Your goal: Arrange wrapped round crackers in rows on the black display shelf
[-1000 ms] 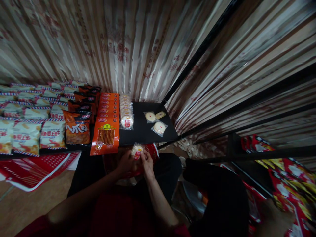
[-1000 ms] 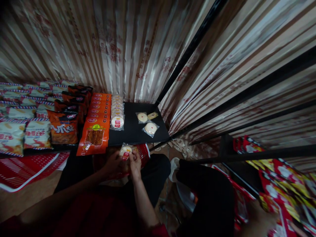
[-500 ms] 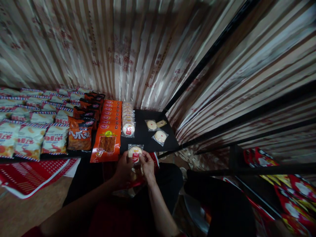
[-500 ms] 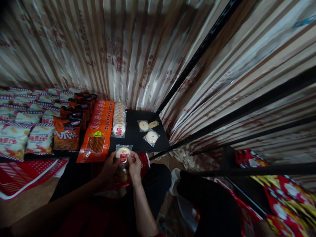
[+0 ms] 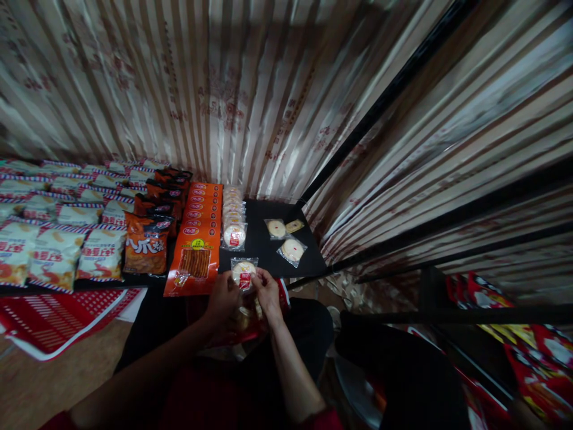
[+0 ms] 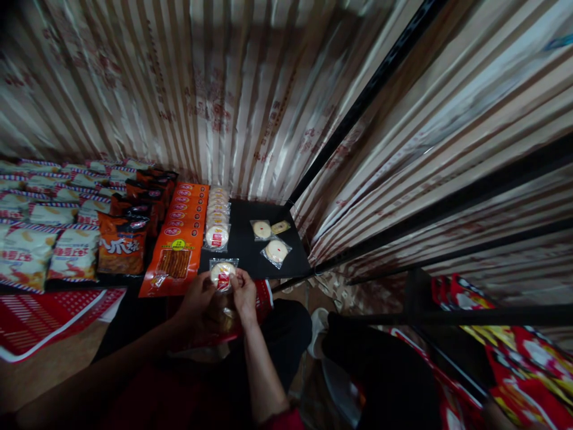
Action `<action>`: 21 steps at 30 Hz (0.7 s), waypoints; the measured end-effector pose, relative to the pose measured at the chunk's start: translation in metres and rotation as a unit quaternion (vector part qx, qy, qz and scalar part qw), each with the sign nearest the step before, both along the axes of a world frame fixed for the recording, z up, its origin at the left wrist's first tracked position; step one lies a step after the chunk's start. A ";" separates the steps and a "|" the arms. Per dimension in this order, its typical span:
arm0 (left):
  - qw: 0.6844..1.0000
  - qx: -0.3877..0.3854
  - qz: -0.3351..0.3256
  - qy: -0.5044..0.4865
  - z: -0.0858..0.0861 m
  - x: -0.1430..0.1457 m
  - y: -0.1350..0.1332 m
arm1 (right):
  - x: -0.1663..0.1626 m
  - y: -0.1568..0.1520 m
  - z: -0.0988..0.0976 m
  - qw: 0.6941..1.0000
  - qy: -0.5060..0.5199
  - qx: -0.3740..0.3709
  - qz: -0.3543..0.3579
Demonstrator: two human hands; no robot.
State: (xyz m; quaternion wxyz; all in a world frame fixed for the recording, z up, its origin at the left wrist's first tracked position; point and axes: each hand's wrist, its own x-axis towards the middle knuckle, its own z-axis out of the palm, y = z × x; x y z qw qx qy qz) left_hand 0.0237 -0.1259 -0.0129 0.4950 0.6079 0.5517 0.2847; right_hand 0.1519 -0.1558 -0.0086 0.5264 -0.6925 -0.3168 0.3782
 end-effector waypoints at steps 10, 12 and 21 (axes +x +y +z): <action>0.993 0.023 -0.013 0.113 0.032 0.005 0.001 | 0.009 0.015 0.001 1.000 -0.005 0.019 0.019; 0.994 0.028 -0.013 0.101 0.034 0.008 0.002 | 0.011 0.018 0.003 0.999 -0.004 0.029 0.018; 0.997 -0.001 -0.001 0.074 0.034 0.003 0.022 | 0.009 0.031 0.003 0.997 -0.051 0.027 0.042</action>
